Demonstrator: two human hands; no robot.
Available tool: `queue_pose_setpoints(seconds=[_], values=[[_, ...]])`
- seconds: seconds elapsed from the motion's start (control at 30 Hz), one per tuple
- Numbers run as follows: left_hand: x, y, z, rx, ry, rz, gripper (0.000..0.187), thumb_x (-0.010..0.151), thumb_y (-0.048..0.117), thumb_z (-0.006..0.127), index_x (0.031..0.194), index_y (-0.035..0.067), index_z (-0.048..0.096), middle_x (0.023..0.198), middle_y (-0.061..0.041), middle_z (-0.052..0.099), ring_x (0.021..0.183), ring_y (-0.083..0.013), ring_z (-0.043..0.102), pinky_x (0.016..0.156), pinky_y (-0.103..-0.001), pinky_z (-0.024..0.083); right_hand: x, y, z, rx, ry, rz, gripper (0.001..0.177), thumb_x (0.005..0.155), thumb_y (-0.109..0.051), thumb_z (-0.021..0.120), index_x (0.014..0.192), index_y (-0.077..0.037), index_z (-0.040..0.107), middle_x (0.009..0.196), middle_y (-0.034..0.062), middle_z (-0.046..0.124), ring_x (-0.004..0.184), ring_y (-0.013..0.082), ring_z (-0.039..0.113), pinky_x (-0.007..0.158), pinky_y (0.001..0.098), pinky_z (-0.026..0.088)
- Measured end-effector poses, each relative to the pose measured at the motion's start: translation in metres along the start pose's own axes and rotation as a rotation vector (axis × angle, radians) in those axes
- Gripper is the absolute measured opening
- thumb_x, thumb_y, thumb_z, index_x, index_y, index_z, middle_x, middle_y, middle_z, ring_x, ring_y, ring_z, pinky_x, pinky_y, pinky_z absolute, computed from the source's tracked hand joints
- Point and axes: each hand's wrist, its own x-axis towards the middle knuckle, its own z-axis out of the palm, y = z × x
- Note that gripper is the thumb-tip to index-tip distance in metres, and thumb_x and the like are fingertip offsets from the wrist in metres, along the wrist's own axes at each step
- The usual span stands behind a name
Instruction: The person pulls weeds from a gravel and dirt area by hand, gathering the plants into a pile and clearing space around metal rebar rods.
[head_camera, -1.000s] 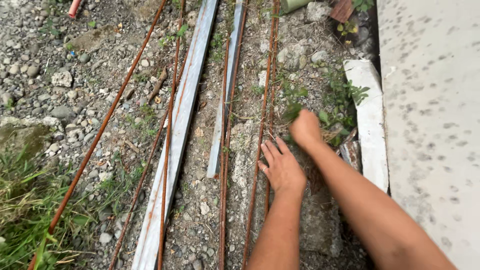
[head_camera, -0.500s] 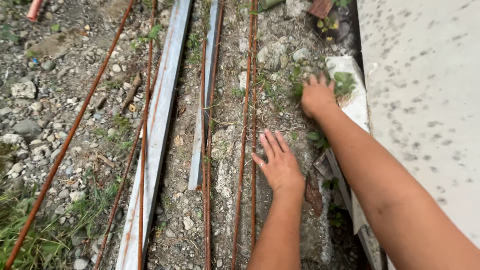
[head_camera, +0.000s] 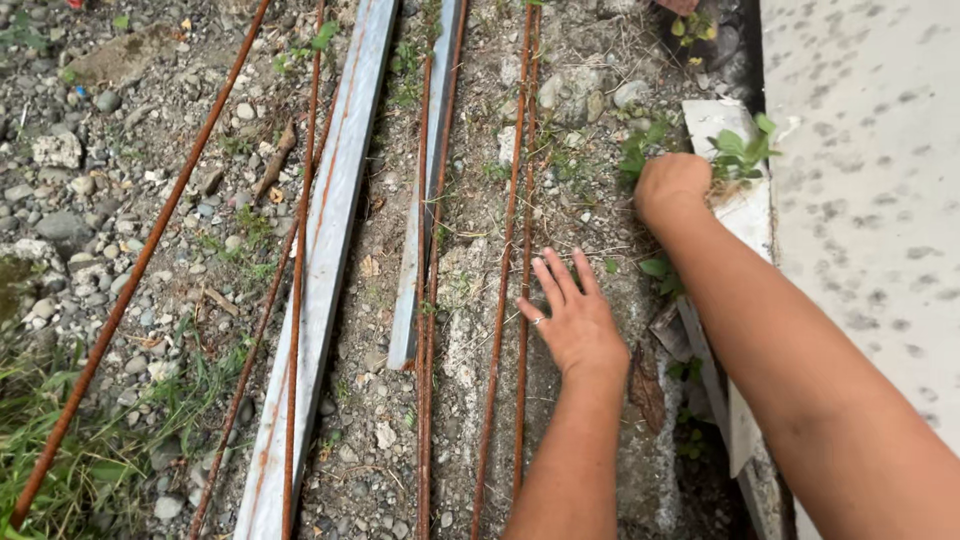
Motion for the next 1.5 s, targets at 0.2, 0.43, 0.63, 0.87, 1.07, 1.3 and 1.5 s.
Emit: queue_pose_setpoints(seconds=[0.2, 0.43, 0.63, 0.87, 1.07, 1.3, 1.5], values=[[0.006, 0.002, 0.015, -0.05, 0.005, -0.004, 0.118, 0.082, 0.017, 0.081, 0.165, 0.013, -0.002, 0.171, -0.022, -0.009, 0.159, -0.0369, -0.007, 0.121, -0.067, 0.01, -0.038, 0.01, -0.013, 0.081, 0.037, -0.085, 0.031, 0.101, -0.018, 0.052, 0.11, -0.011, 0.082, 0.114, 0.0151, 0.079, 0.104, 0.0303, 0.077, 0.082, 0.0419, 0.061], [-0.027, -0.013, 0.014, 0.051, 0.131, 0.062, 0.116, 0.086, 0.025, 0.08, 0.164, 0.008, -0.004, 0.17, -0.024, -0.004, 0.156, -0.0398, -0.007, 0.117, -0.068, 0.01, -0.096, 0.004, -0.039, 0.303, -0.019, -0.171, 0.031, 0.089, -0.022, 0.058, 0.103, -0.004, 0.08, 0.111, 0.0219, 0.075, 0.102, 0.0376, 0.074, 0.088, 0.0482, 0.059], [-0.061, -0.089, -0.036, -0.133, 0.223, -0.118, 0.116, 0.085, 0.038, 0.079, 0.164, 0.01, -0.002, 0.172, -0.019, -0.007, 0.158, -0.0341, -0.008, 0.121, -0.069, 0.01, -0.154, -0.089, -0.111, 0.467, 0.068, -0.316, 0.036, 0.09, -0.03, 0.062, 0.1, 0.0, 0.078, 0.106, 0.0264, 0.074, 0.1, 0.0428, 0.072, 0.088, 0.0521, 0.058], [-0.074, -0.271, -0.096, -1.298, 0.88, -0.399, 0.067, 0.088, 0.014, 0.068, 0.151, 0.005, 0.047, 0.115, -0.027, 0.071, 0.096, -0.0344, 0.069, 0.082, -0.046, 0.055, -0.214, -0.276, -0.279, 0.905, 0.017, -0.568, 0.056, 0.088, -0.051, 0.068, 0.105, 0.003, 0.074, 0.105, 0.0297, 0.071, 0.102, 0.0439, 0.07, 0.089, 0.0501, 0.055], [-0.248, -0.498, -0.169, -1.421, 1.033, -0.484, 0.08, 0.076, 0.005, 0.069, 0.149, 0.004, 0.036, 0.115, -0.023, 0.066, 0.095, -0.0332, 0.067, 0.081, -0.046, 0.056, -0.354, -0.423, -0.442, 0.881, -0.205, -0.799, 0.076, 0.082, -0.048, 0.087, 0.125, 0.009, 0.061, 0.122, 0.0219, 0.063, 0.106, 0.0368, 0.067, 0.084, 0.0547, 0.059], [-0.463, -0.614, -0.125, -0.735, 1.176, -0.736, 0.097, 0.077, 0.019, 0.083, 0.156, 0.005, 0.027, 0.145, -0.031, 0.041, 0.132, -0.046, 0.046, 0.109, -0.049, 0.041, -0.472, -0.455, -0.493, 0.935, -0.335, -0.921, 0.049, 0.09, -0.016, 0.075, 0.131, 0.008, 0.063, 0.126, 0.0238, 0.071, 0.089, 0.0302, 0.075, 0.064, 0.0452, 0.065], [-0.496, -0.592, -0.034, -0.738, 1.203, -0.562, 0.091, 0.084, 0.02, 0.079, 0.159, 0.008, 0.029, 0.147, -0.026, 0.045, 0.135, -0.0424, 0.047, 0.112, -0.049, 0.041, -0.541, -0.419, -0.408, 1.18, -0.216, -0.926, 0.062, 0.088, -0.02, 0.071, 0.144, -0.007, 0.051, 0.131, 0.016, 0.065, 0.093, 0.0307, 0.076, 0.067, 0.047, 0.062]])
